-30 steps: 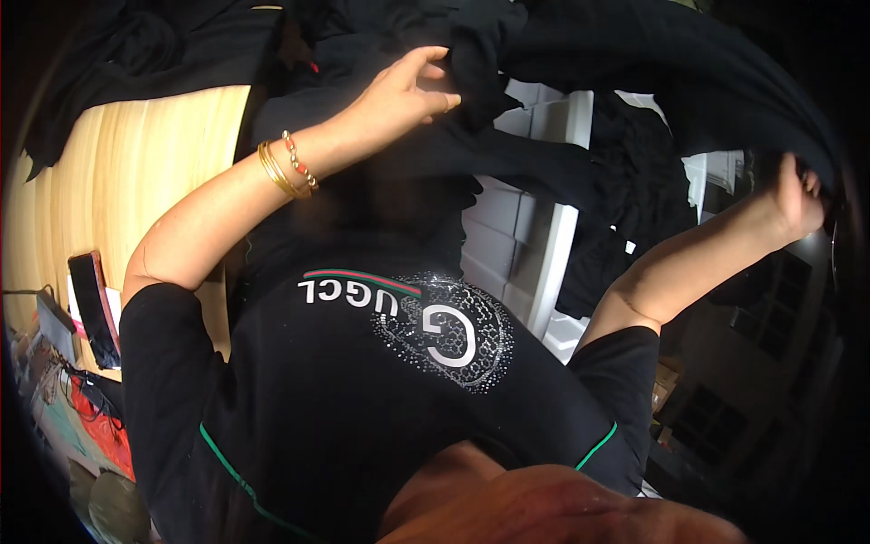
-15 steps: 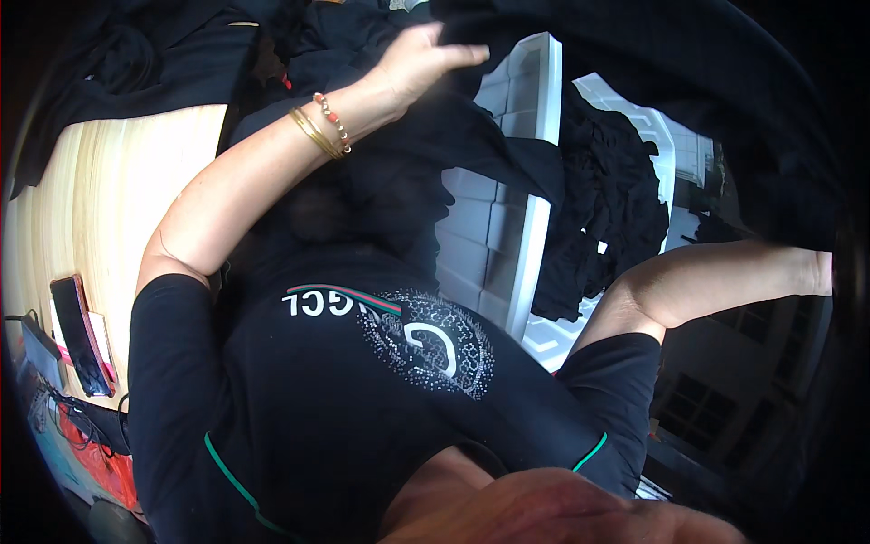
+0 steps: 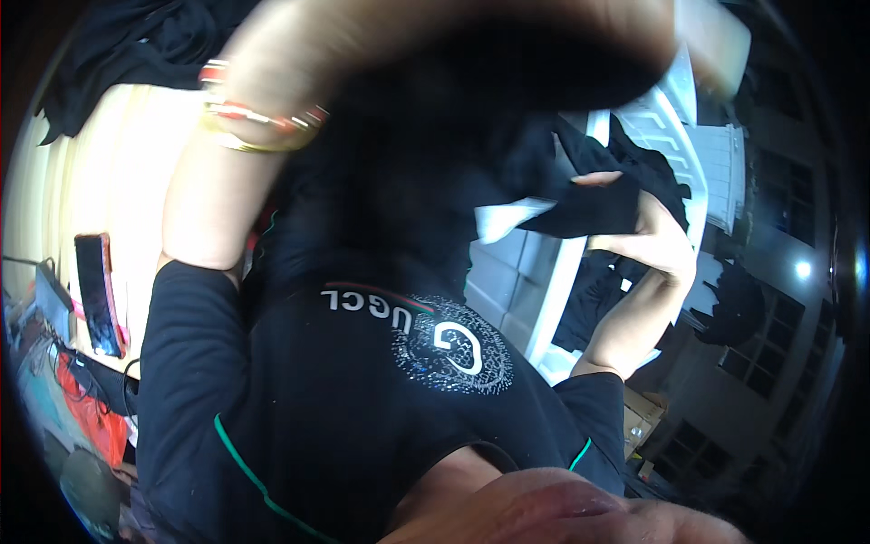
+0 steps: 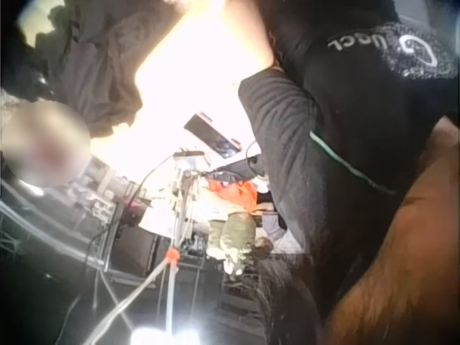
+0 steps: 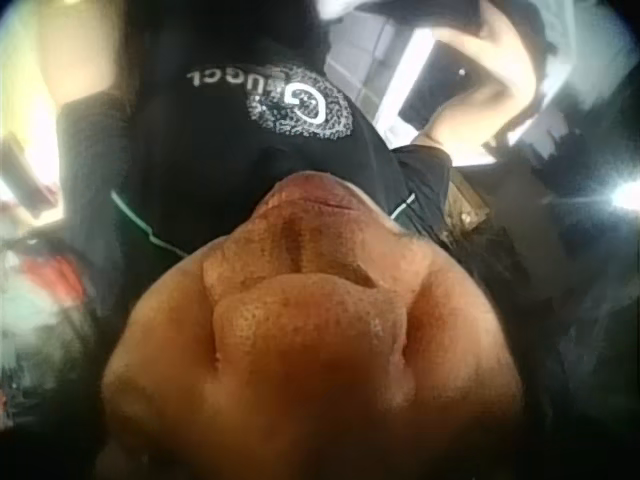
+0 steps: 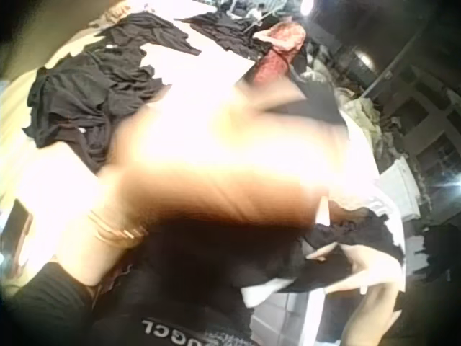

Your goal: Trimming loose threads from black garments using a pair of scissors.

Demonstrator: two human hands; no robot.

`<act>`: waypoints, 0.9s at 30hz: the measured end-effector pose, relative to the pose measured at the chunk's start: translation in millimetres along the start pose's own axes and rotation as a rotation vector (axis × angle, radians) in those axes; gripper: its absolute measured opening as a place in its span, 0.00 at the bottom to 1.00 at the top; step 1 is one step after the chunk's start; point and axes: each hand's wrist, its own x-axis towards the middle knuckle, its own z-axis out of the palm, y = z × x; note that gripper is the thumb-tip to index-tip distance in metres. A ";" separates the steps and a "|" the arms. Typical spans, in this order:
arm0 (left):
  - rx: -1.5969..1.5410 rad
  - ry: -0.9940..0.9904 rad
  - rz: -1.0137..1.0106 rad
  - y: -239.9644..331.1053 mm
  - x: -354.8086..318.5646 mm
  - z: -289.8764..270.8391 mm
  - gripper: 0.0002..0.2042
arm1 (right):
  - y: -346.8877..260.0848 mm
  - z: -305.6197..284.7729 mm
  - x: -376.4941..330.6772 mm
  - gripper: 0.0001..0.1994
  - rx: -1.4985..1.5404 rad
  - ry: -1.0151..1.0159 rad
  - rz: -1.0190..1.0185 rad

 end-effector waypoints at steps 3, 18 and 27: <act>0.064 -0.947 -0.002 -38.6 -15.8 69.7 0.15 | 18.5 15.2 -1.8 0.28 -0.172 0.072 0.422; 0.364 -0.442 -0.221 -69.0 -56.0 56.7 0.08 | 68.3 43.3 64.3 0.19 -0.171 0.363 0.087; 0.985 -0.414 -0.815 -187.2 -23.3 -38.2 0.33 | 89.5 89.2 88.9 0.14 0.409 0.327 0.012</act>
